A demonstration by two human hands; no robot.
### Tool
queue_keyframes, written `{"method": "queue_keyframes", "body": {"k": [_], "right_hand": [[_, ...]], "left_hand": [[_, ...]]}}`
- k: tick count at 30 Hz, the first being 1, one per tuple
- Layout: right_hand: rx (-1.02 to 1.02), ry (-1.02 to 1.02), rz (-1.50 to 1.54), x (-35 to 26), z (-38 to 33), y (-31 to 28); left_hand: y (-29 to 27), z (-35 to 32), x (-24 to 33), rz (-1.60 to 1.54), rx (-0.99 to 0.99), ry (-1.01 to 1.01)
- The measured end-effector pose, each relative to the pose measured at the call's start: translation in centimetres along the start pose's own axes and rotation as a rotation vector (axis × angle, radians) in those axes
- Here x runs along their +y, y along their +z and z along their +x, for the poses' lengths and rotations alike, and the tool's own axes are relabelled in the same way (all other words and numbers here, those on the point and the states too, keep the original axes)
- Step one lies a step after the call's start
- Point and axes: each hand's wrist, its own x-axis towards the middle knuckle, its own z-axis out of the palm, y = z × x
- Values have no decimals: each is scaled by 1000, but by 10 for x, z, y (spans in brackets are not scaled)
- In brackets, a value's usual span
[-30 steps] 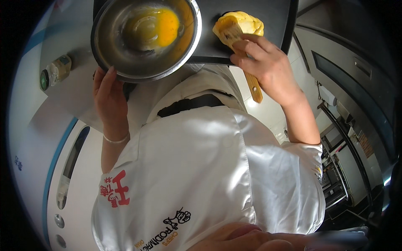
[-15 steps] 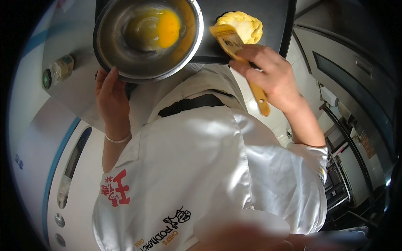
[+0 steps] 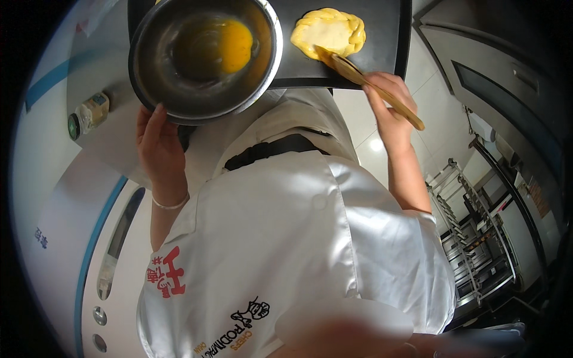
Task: The person brushes egg wash onto unbaked pastries on a tray, retrieves a package of sausages, cuts them into small pieces, and places the pieces onto baked round pastries on a second tray. The person handles trays, a pastry brush, a knife, and sausages.
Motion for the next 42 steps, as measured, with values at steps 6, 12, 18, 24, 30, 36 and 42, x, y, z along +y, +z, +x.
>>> {"method": "queue_keyframes", "body": {"k": [6,12,18,24,30,36,42], "right_hand": [[-118,-7,65,2,1,-36],[-238,21,175,39,16,-43],[-52,124,209,65,34,-80],[217,296,564,9,35,-65],[64,108,506,-44,38,4],[-164,-131,147,-74,47,44],[-85,394,699,-65,72,11]], "left_hand": [[22,-2,-2,16,85,-21],[27,-4,-1,68,53,-22],[31,-8,-5,54,88,-36],[25,-12,-14,97,71,-81],[54,-19,-9,233,63,-100],[46,-20,-13,286,-35,49],[46,-18,-15,183,33,1]]}}
